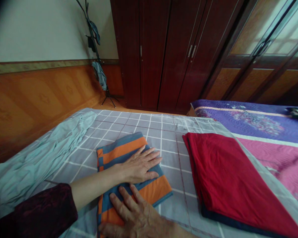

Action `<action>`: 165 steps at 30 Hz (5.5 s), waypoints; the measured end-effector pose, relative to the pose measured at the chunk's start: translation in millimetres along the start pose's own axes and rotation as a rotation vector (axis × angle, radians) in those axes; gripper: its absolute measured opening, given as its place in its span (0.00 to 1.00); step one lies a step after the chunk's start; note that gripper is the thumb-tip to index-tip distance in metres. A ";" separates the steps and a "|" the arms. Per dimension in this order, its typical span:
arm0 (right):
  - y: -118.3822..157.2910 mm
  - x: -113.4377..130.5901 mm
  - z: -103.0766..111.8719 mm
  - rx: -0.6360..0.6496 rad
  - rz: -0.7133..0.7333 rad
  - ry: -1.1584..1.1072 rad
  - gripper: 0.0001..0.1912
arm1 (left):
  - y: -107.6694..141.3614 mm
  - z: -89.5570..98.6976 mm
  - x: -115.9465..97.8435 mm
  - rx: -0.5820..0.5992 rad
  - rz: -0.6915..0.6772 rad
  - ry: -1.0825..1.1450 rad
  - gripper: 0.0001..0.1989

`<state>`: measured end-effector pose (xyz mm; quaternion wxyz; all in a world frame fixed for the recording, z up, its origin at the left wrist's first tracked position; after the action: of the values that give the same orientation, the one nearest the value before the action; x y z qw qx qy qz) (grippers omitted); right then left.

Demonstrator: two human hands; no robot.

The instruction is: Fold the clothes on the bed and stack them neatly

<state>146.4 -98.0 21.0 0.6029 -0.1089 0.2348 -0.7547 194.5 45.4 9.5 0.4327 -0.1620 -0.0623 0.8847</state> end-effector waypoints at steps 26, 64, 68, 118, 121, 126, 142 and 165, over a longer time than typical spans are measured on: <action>10.3 10.1 -19.8 -0.057 0.098 0.100 0.23 | 80.0 34.3 85.9 0.087 0.119 -0.113 0.35; 3.8 -38.4 17.8 -0.039 -0.295 -0.166 0.33 | 132.7 30.9 33.4 0.169 0.176 0.044 0.44; 24.3 -68.1 2.3 0.063 -0.458 -0.056 0.43 | 135.4 26.4 36.7 0.237 0.220 0.075 0.49; 84.4 -193.0 10.8 0.214 -1.399 -0.091 0.16 | 138.6 38.2 -45.4 0.274 -0.074 0.321 0.39; 91.0 -184.9 2.1 0.243 -1.483 -0.275 0.12 | 137.0 36.7 -45.7 0.295 -0.050 0.296 0.39; 79.8 -182.2 -3.2 0.154 -1.574 -0.400 0.10 | 135.2 41.9 -47.3 0.330 -0.023 0.208 0.39; 104.0 -117.2 3.5 0.073 -1.680 -0.963 0.19 | 131.6 97.8 92.8 -0.369 0.489 -0.009 0.24; 140.7 -134.7 148.3 -0.629 -1.604 -0.916 0.13 | 35.1 98.4 69.0 -0.395 0.764 0.807 0.11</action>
<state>367.2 -24.5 97.2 -0.1135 -0.6752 0.0246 -0.7284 95.2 80.9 77.1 0.0346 -0.5744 0.0067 0.8178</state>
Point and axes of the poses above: each hand's wrist, its own y-axis away from the middle knuckle, its own z-axis out of the back of the hand, x = y × z, the point moved 10 cm from there along -y, towards the middle knuckle, and after that the axes turned 12 degrees about -x, right-handed, at the moved point
